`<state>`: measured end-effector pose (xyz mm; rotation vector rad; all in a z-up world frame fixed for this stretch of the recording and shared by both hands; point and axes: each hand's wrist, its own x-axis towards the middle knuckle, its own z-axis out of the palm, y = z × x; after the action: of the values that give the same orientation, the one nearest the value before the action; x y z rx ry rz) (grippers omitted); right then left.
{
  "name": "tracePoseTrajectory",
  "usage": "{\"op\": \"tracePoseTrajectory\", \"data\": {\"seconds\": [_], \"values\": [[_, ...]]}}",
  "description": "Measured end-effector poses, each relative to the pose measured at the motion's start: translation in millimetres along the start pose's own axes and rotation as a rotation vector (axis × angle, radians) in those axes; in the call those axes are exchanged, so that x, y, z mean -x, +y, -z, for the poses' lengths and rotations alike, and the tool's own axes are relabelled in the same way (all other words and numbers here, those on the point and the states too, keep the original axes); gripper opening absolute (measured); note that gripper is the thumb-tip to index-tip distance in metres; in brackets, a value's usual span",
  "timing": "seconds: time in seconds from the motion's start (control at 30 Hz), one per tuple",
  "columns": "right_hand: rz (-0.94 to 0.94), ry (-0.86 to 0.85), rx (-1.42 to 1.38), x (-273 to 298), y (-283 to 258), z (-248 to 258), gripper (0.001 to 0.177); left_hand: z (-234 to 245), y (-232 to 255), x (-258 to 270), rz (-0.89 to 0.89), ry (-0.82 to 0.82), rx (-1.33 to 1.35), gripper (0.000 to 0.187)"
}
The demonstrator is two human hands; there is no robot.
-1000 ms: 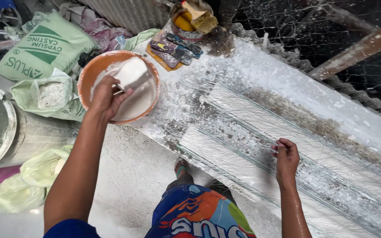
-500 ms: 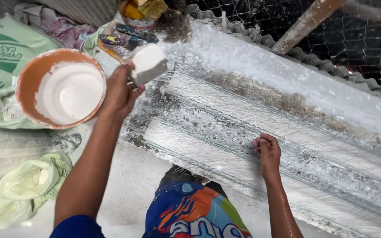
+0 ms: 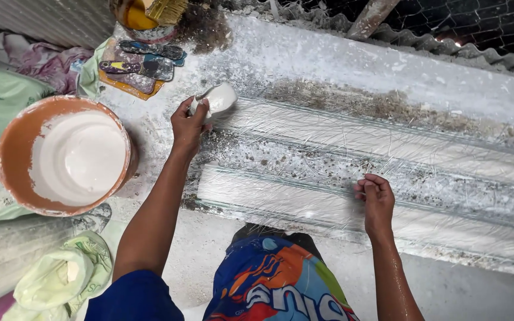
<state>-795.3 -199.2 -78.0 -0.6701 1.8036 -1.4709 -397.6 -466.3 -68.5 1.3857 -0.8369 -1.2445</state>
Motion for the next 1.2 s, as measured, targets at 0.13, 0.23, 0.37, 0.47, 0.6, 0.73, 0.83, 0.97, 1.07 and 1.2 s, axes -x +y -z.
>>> {"op": "tracePoseTrajectory", "data": {"seconds": [0.13, 0.23, 0.37, 0.47, 0.6, 0.73, 0.83, 0.97, 1.07, 1.2], "values": [[0.004, 0.037, -0.002, 14.6, -9.6, -3.3, 0.021, 6.0, -0.1, -5.4, -0.036, -0.024, -0.085, 0.043], [0.043, 0.055, 0.041, 21.1, -11.4, -2.0, 0.020, 11.1, -0.6, -8.9, -0.052, -0.034, -0.128, 0.044], [0.067, 0.080, 0.052, 28.2, -12.1, 0.1, 0.020, 15.0, 0.2, -15.4, -0.103, -0.076, -0.173, 0.046], [0.069, 0.108, 0.045, 35.1, -10.7, 4.7, 0.019, 16.4, -11.3, -26.8, -0.170, -0.109, -0.232, 0.048], [0.058, 0.148, 0.032, 43.8, -5.5, 13.8, 0.019, 13.2, -16.9, -34.2, -0.270, -0.151, -0.339, 0.046], [0.048, 0.191, 0.021, 49.7, 0.2, 28.9, 0.019, -5.5, -24.9, -36.0, -0.348, -0.198, -0.410, 0.044], [0.034, 0.223, 0.016, 56.8, 0.2, 41.6, 0.019, -28.9, -25.9, -23.9, -0.389, -0.249, -0.417, 0.045], [0.030, 0.259, -0.006, 61.4, 3.7, 65.9, 0.019, -69.3, -29.0, -4.0, -0.438, -0.307, -0.449, 0.046], [0.022, 0.282, -0.027, 62.2, 6.4, 90.3, 0.019, -105.4, -34.4, 12.2, -0.468, -0.348, -0.482, 0.047], [0.012, 0.317, -0.054, 59.9, 18.0, 132.4, 0.018, -160.3, -44.0, 36.9, -0.495, -0.399, -0.556, 0.047]]}}
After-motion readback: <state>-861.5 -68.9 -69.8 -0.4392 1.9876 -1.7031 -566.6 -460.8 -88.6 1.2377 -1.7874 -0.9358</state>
